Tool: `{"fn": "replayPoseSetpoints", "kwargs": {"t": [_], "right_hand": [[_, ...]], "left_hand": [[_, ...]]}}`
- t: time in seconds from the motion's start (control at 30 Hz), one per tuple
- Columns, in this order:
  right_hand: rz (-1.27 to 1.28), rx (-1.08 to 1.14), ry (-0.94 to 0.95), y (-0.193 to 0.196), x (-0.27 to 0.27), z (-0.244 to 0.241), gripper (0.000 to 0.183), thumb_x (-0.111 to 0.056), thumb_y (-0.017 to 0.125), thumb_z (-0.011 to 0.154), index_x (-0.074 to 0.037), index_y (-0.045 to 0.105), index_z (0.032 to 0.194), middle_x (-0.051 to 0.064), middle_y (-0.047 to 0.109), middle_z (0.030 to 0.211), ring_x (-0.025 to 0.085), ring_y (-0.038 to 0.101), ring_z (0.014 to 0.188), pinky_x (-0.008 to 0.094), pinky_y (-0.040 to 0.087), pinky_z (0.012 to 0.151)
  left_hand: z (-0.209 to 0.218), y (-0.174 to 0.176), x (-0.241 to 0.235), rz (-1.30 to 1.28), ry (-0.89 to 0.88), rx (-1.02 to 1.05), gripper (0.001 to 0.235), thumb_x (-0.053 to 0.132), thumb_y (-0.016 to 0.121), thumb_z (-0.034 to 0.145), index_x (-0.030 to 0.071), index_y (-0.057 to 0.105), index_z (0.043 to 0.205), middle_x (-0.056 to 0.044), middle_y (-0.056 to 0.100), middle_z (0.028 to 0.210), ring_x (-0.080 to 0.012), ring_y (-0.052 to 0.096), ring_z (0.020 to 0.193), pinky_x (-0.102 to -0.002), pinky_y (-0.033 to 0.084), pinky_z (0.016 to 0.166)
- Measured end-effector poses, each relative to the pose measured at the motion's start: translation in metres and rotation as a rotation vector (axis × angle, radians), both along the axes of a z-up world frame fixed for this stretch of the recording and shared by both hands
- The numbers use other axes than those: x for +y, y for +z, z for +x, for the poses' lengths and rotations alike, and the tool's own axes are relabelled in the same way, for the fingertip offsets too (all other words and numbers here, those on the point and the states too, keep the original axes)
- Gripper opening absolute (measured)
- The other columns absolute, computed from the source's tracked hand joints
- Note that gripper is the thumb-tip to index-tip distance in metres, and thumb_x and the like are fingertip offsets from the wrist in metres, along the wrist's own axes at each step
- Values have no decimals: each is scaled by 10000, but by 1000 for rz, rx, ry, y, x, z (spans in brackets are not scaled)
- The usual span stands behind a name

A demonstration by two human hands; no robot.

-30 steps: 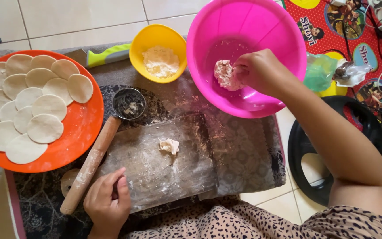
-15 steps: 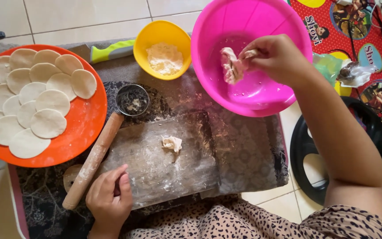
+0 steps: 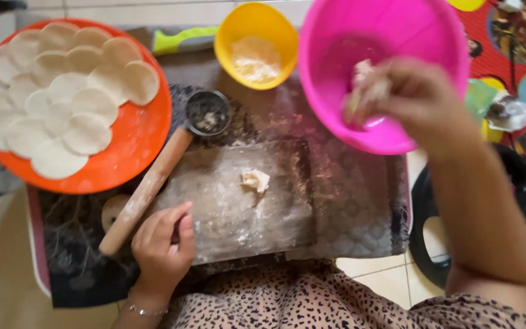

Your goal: Rolling out dough with a rolling pin and cutting it into uniform circles using a metal mold.

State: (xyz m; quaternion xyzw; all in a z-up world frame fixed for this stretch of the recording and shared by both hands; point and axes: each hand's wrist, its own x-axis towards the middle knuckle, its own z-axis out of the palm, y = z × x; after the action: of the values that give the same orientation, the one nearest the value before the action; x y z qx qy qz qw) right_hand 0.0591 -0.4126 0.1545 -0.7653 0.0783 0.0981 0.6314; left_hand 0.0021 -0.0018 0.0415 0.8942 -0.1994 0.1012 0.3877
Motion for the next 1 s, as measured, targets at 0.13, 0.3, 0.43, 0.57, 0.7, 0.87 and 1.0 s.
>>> {"fn": "replayPoseSetpoints", "kwargs": {"t": [0.13, 0.3, 0.43, 0.57, 0.7, 0.87, 1.0], "right_hand": [[-72, 193, 230, -16, 88, -31, 159, -58, 740, 879, -145, 775, 1007, 45, 776, 745, 77, 546, 459, 170, 476, 385], [-527, -225, 473, -54, 137, -26, 173, 34, 777, 754, -57, 737, 895, 56, 758, 916, 178, 735, 797, 291, 641, 780], [-777, -192, 392, -78, 130, -25, 314, -254, 811, 766, -218, 718, 1064, 15, 680, 886, 259, 715, 875, 409, 576, 819], [-678, -194, 363, -72, 132, -21, 295, -199, 843, 735, -148, 762, 1014, 78, 682, 930, 317, 709, 859, 419, 576, 786], [-625, -122, 242, -75, 135, -28, 545, -180, 858, 706, -203, 697, 1226, 31, 748, 865, 269, 746, 856, 400, 581, 771], [-599, -79, 85, -91, 131, -45, 471, -194, 899, 712, -198, 683, 1131, 10, 777, 850, 183, 753, 833, 324, 590, 749], [-293, -200, 1, -100, 119, -53, 240, -60, 887, 790, -41, 767, 998, 146, 768, 1039, 250, 753, 971, 343, 597, 792]], "left_hand": [[2, 5, -2, -36, 5, 14, 202, 13, 675, 893, 17, 707, 1093, -94, 696, 876, -240, 579, 658, -352, 490, 643], [2, 9, 1, -85, -28, 4, 227, 1, 672, 881, 10, 696, 1106, -98, 698, 882, -244, 593, 668, -352, 496, 648], [3, -10, -1, -118, 32, -169, 216, 177, 613, 989, 64, 761, 1099, -64, 687, 809, -293, 659, 665, -415, 567, 649], [5, -15, -10, -39, -48, -159, 247, 188, 643, 957, 102, 744, 1165, -82, 706, 942, -309, 686, 816, -443, 560, 733], [13, 0, -46, 65, -186, -259, 335, 269, 561, 1018, 121, 685, 1292, -91, 689, 1229, -319, 641, 1131, -467, 495, 907], [7, -5, -60, 289, -280, -204, 551, 378, 655, 942, 64, 624, 1394, -177, 560, 1473, -398, 433, 1415, -632, 321, 1109], [3, -12, -64, 441, -263, -184, 768, 541, 730, 830, 120, 575, 1453, -240, 423, 1571, -437, 262, 1521, -745, 186, 1154]]}}
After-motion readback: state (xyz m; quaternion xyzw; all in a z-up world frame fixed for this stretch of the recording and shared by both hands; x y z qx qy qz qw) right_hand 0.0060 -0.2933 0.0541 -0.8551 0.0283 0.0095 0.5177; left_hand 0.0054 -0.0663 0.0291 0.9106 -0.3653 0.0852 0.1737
